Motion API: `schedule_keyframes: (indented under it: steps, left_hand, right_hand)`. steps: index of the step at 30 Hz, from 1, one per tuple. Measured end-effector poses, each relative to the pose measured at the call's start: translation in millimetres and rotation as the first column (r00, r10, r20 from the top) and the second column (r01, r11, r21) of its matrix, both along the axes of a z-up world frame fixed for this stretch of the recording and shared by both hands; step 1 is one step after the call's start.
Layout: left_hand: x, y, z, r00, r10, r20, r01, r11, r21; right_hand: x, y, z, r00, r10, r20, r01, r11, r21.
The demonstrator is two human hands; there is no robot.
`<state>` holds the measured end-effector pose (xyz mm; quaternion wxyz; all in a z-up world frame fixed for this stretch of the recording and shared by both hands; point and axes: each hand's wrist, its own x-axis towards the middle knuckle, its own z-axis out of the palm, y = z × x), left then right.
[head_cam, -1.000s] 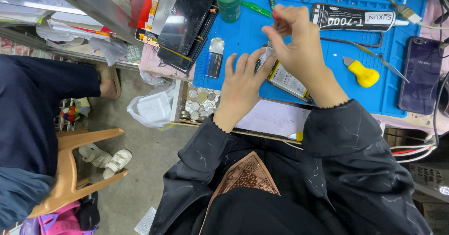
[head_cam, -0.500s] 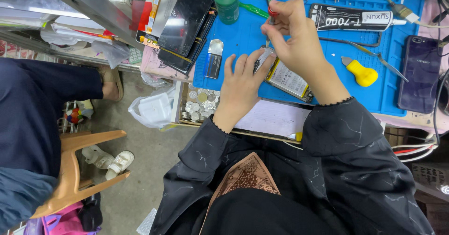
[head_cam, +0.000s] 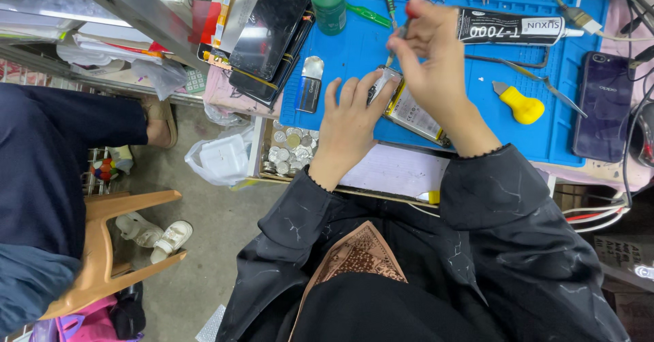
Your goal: The person disassembles and repairs a mobile phone by removing the internal components, handling the motherboard and battery, and using a screwdriver to remove screws.
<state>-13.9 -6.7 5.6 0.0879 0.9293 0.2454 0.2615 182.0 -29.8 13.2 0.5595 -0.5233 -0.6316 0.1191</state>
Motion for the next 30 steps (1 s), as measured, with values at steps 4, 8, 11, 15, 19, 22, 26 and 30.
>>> schedule_keyframes:
  steps: [4, 8, 11, 15, 19, 22, 26, 30]
  left_hand:
    - [-0.8, -0.7, -3.2, 1.000, -0.001, -0.002, 0.001, 1.000, 0.018]
    - [-1.2, 0.0, -11.3, 0.999, -0.028, 0.020, 0.027, 0.999, 0.043]
    - [0.0, 0.2, -12.7, 0.998, -0.029, 0.047, 0.029, 0.999, 0.017]
    - [-0.9, -0.4, -13.6, 0.999, -0.026, 0.036, 0.025, 0.999, 0.020]
    - [-1.8, 1.0, -13.7, 0.999, -0.037, 0.037, 0.035, 0.998, 0.049]
    - [-2.5, 1.8, -17.1, 0.998, -0.049, 0.038, 0.046, 0.997, 0.057]
    - [-2.5, 2.0, -20.5, 0.998, -0.047, 0.032, 0.045, 0.997, 0.066]
    - [-3.1, 3.2, -21.7, 0.998, -0.059, 0.033, 0.056, 0.996, 0.065]
  right_hand:
    - [36.0, -17.5, 4.4, 0.936, -0.018, -0.352, 0.007, 0.999, -0.032]
    - [66.1, -41.5, -0.5, 0.869, -0.067, -0.489, 0.066, 0.998, -0.019]
    - [71.8, -48.8, -17.0, 0.832, -0.055, -0.553, 0.045, 0.998, -0.031]
    - [68.4, -47.3, -31.0, 0.829, -0.073, -0.554, 0.030, 0.996, -0.086]
    - [65.4, -40.4, -31.1, 0.839, -0.052, -0.541, 0.003, 0.996, -0.091]
    - [64.0, -40.2, -32.4, 0.832, -0.051, -0.552, 0.000, 0.996, -0.092]
    - [64.3, -40.7, -32.1, 0.838, -0.042, -0.545, -0.004, 0.997, -0.083]
    - [60.9, -45.1, -24.1, 0.820, -0.038, -0.571, -0.010, 0.997, -0.081]
